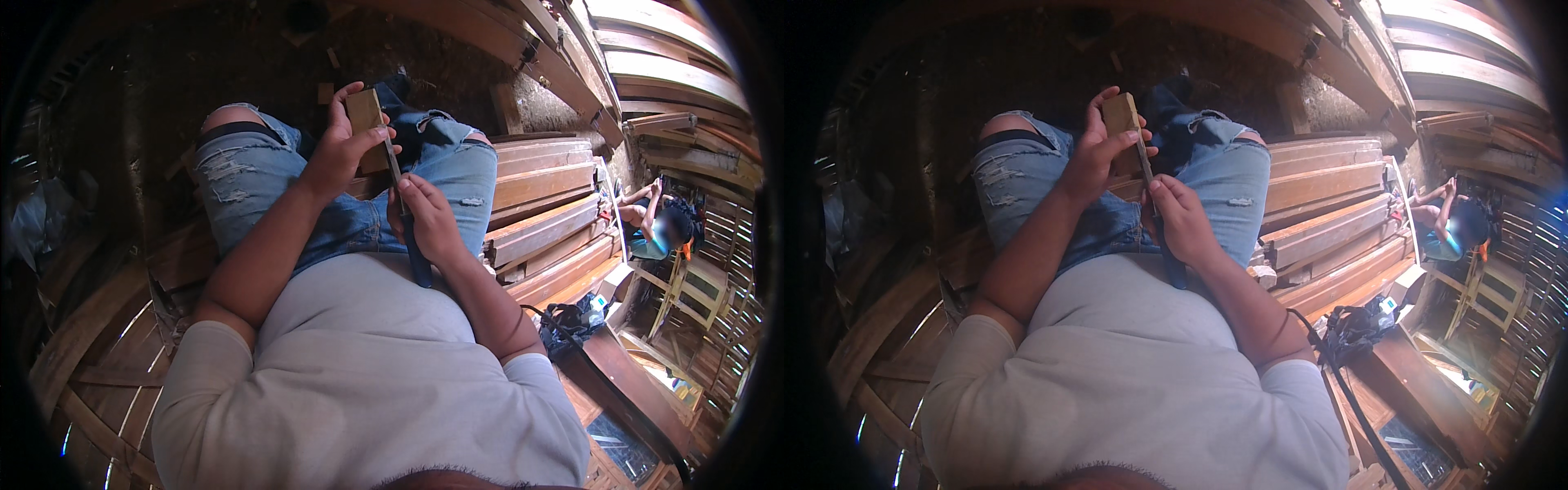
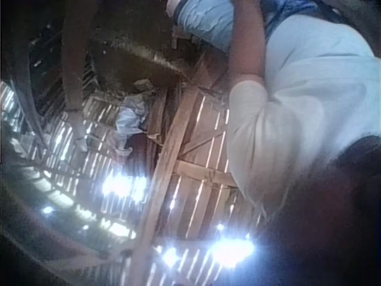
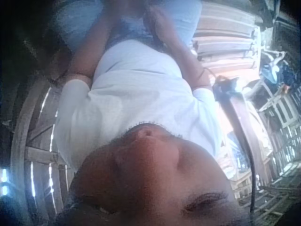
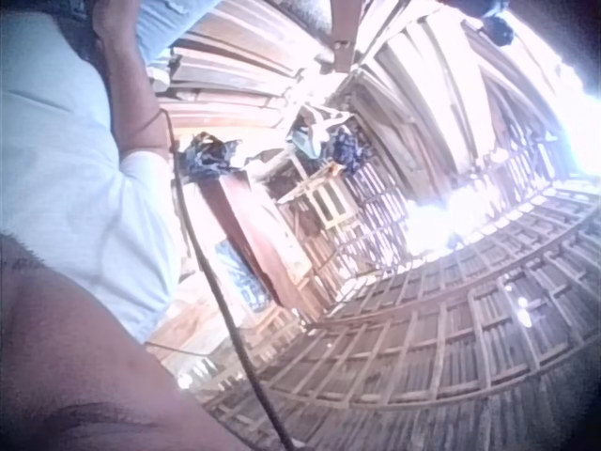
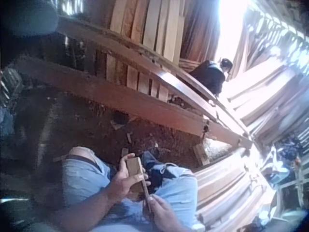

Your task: The person sits on the floor and uses a chisel to carve a small rectangular wooden block held in their left hand. They repeatedly pare away thin shavings from the block's edges and surfaces, rotating the piece to work on different sides.

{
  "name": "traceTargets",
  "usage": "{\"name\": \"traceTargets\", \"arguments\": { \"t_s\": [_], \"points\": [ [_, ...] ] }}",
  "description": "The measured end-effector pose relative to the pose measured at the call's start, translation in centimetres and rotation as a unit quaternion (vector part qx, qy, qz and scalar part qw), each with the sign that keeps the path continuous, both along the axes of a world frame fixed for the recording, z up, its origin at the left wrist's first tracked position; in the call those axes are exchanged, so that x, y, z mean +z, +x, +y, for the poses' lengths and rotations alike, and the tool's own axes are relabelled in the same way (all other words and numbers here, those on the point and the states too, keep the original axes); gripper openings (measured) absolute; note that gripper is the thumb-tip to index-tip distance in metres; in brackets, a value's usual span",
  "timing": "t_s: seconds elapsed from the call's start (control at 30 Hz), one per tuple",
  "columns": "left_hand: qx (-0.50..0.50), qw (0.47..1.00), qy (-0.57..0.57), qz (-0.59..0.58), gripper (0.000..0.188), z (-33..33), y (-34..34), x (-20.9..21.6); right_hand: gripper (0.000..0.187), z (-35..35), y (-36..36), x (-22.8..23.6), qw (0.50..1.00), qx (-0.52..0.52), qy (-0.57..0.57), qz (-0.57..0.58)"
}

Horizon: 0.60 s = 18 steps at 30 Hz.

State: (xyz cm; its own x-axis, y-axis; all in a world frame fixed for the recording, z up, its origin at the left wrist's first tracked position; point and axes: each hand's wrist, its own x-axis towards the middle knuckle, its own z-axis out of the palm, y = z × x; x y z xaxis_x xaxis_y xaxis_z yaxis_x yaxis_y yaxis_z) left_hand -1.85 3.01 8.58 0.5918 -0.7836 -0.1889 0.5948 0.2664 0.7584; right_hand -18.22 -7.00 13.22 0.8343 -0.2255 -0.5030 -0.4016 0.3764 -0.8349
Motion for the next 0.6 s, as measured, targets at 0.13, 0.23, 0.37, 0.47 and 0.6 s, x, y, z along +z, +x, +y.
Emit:
{"name": "traceTargets", "arguments": {
  "t_s": [0.13, 0.23, 0.37, 0.47, 0.6],
  "points": [
    [-0.006, 0.999, 0.02, -0.029, 0.076, -0.01, 0.0, -0.16, 0.033, -0.06, 0.03, -0.25, 1.0, 0.005, -0.005, 0.004],
    [-0.005, 0.999, 0.029, -0.037, 0.075, 0.02, 0.03, -0.28, 0.033, -0.14, -0.01, -0.39, 1.0, 0.009, -0.001, 0.0],
    [-0.005, 0.999, 0.03, -0.037, 0.073, 0.0, 0.06, -0.38, 0.033, -0.18, 0.07, -0.21, 1.0, 0.012, -0.001, 0.009],
    [-0.004, 0.999, 0.031, -0.038, 0.073, -0.09, -0.01, -0.44, 0.032, -0.15, 0.1, -0.09, 1.0, 0.009, 0.001, 0.015],
    [0.0, 0.998, 0.036, -0.046, 0.072, -0.1, -0.06, -0.46, 0.032, -0.17, 0.16, -0.09, 1.0, 0.01, 0.002, 0.015]
  ]
}}
